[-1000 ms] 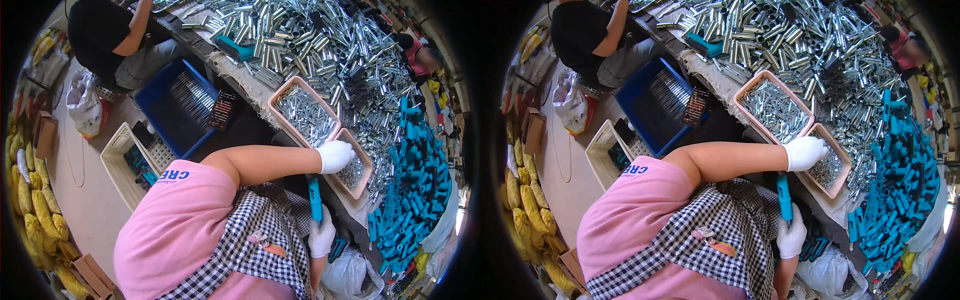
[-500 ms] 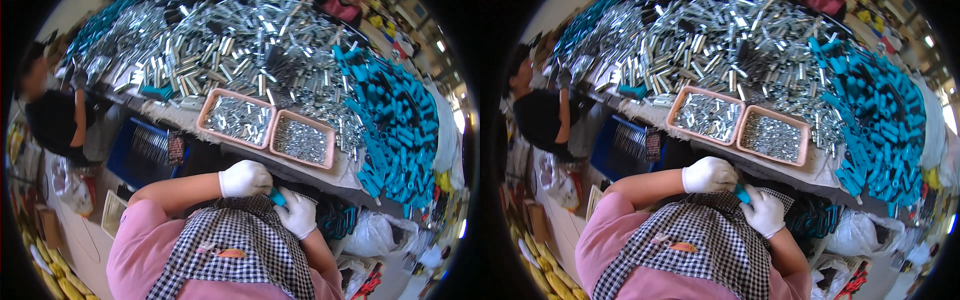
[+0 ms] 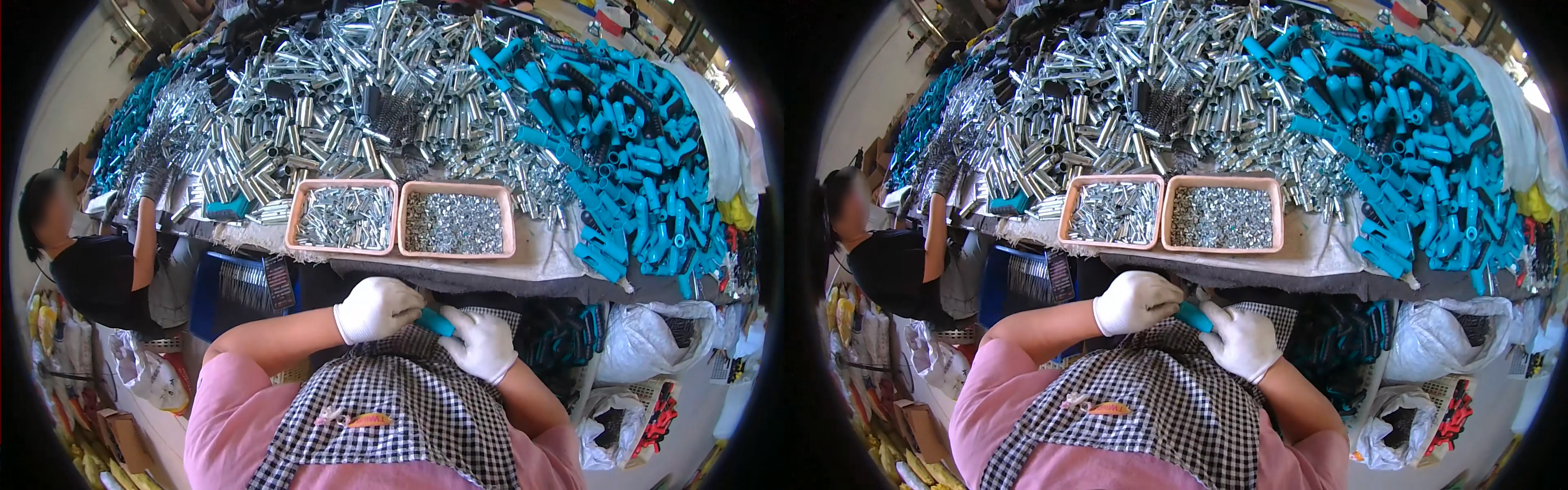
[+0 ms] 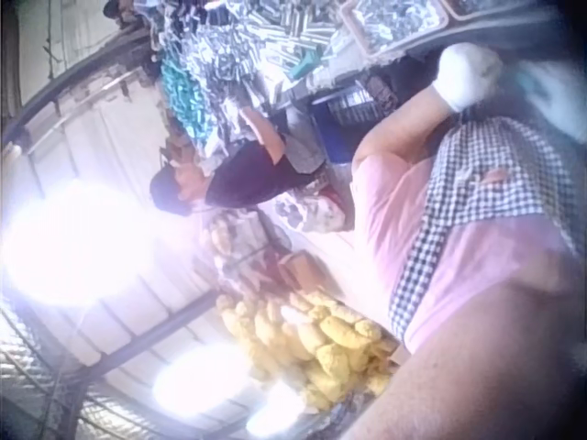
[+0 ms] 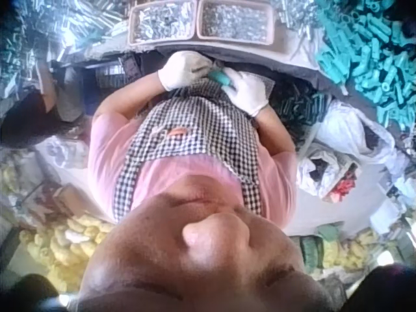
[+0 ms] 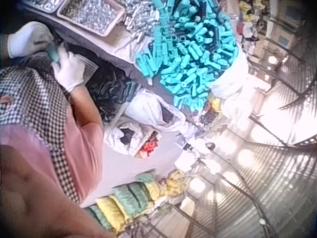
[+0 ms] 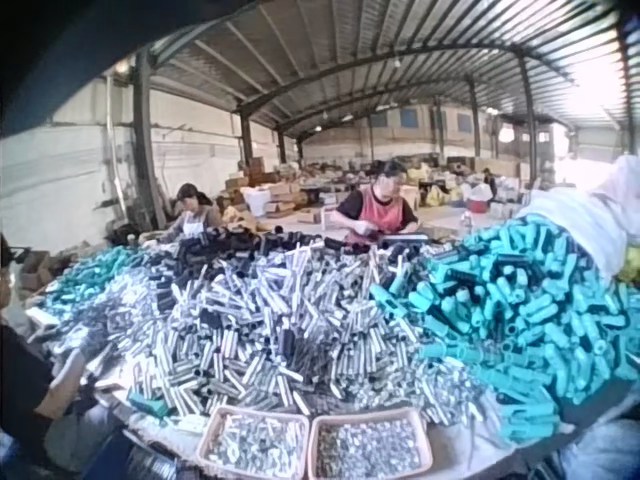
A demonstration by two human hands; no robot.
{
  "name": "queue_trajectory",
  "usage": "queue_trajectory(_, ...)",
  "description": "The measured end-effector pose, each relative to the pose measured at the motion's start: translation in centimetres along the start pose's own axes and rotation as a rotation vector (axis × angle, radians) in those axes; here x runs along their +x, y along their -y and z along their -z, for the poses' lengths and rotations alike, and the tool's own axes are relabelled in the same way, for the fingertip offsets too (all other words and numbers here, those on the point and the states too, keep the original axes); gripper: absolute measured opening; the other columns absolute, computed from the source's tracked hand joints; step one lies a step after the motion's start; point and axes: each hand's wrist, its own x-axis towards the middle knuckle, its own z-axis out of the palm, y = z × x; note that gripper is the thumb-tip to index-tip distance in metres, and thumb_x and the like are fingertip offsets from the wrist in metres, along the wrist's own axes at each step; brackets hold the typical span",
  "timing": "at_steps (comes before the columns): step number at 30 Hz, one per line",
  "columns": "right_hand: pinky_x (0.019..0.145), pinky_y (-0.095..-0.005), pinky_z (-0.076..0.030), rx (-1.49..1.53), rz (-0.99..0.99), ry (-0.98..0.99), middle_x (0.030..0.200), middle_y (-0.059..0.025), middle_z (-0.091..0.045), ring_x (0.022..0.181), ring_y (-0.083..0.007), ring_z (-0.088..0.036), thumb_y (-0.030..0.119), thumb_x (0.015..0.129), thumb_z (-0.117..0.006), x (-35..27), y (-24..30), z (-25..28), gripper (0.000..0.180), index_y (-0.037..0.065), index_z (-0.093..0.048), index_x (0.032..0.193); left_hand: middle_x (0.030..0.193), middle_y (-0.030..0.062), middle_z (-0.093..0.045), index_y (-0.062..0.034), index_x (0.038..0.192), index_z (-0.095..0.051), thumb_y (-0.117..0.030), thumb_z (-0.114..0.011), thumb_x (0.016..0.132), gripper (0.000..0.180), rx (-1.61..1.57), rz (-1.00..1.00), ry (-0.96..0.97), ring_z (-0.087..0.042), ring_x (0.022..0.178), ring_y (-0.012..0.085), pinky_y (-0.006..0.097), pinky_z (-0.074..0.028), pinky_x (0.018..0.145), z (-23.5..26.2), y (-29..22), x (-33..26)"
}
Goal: Assembling metal tubes into plastic handle grips using a pneumatic screwdriver in a factory setting.
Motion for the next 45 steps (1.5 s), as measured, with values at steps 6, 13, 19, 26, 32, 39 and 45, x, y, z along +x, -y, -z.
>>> queue_trajectory(6, 0.062, -0.0385, -0.054, 0.235, -0.020, -0.027, 0.084, -0.0161, -0.068, 0.070, -0.0324, -0.068, 0.023, 0.074, -0.076, -0.3, -1.2, 0.7, 0.045, 0.006, -0.064, 0.114, 0.105, 0.0132, -0.068, 0.0002, 0.106, -0.066, -0.024, -0.074, 0.076, 0.039, 0.207, -0.225, 0.098, -0.067, 0.082, 0.0280, 0.038, -0.055, 0.075, 0.3, -0.3, 0.9)
queue_trajectory(13, 0.084, -0.0356, -0.052, 0.669, -0.012, 0.212, 0.105, -0.0248, -0.065, 0.093, -0.0303, -0.068, 0.014, 0.078, -0.071, -1.3, -3.0, 0.9, 0.064, -0.006, -0.048, 0.133, 0.101, 0.0117, -0.066, -0.0023, 0.106, -0.064, -0.025, -0.072, 0.068, 0.045, 0.425, -0.590, 0.079, -0.065, 0.077, 0.0222, 0.035, -0.054, 0.066, 1.3, -0.3, 1.3)
queue_trajectory(19, 0.074, -0.0435, -0.052, 0.373, -0.031, 0.259, 0.102, -0.0323, -0.060, 0.085, -0.0433, -0.064, 0.020, 0.083, -0.068, -0.5, -2.7, 1.8, 0.085, -0.004, -0.018, 0.149, 0.080, 0.0054, -0.062, -0.0093, 0.087, -0.065, -0.019, -0.076, 0.062, 0.029, 0.272, -0.384, 0.307, -0.063, 0.075, 0.0265, 0.040, -0.053, 0.067, 0.9, -0.8, 6.8)
queue_trajectory(26, 0.050, -0.0263, -0.049, 1.193, -0.547, -0.099, 0.098, -0.0136, -0.062, 0.060, -0.0129, -0.058, 0.003, 0.089, -0.051, -1.7, -2.0, 2.9, 0.064, 0.005, -0.028, 0.149, 0.106, 0.0153, -0.064, -0.0075, 0.101, -0.070, -0.021, -0.070, 0.077, 0.028, 0.548, 0.123, 0.521, -0.064, 0.097, 0.0344, 0.044, -0.052, 0.086, 0.3, 6.7, 14.3)
queue_trajectory(32, 0.047, -0.0283, -0.048, 1.466, -0.568, -0.072, 0.100, -0.0158, -0.061, 0.059, -0.0161, -0.057, 0.022, 0.090, -0.056, -1.6, -1.9, 2.0, 0.061, 0.008, -0.034, 0.145, 0.080, 0.0159, -0.068, -0.0077, 0.082, -0.071, -0.032, -0.068, 0.079, 0.025, 0.372, 0.165, 0.207, -0.066, 0.081, 0.0342, 0.046, -0.052, 0.077, -0.6, 9.1, 12.6)
queue_trajectory(39, 0.050, -0.0279, -0.046, 1.619, -0.607, -0.073, 0.101, -0.0146, -0.060, 0.062, -0.0154, -0.056, 0.023, 0.095, -0.053, 0.2, -1.3, 0.5, 0.050, 0.012, -0.039, 0.141, 0.077, 0.0133, -0.067, -0.0069, 0.083, -0.068, -0.024, -0.074, 0.077, 0.019, 0.154, 0.159, -0.013, -0.066, 0.078, 0.0321, 0.041, -0.052, 0.075, 1.5, 7.3, 9.8)
queue_trajectory(45, 0.050, -0.0263, -0.045, 1.751, -0.649, -0.036, 0.100, -0.0114, -0.062, 0.064, -0.0142, -0.057, 0.022, 0.092, -0.055, 0.5, -1.2, 0.1, 0.053, 0.011, -0.038, 0.142, 0.086, 0.0141, -0.068, -0.0051, 0.088, -0.069, -0.016, -0.070, 0.079, 0.015, 0.098, 0.064, -0.138, -0.067, 0.082, 0.0326, 0.041, -0.053, 0.077, 2.4, 7.0, 9.0)
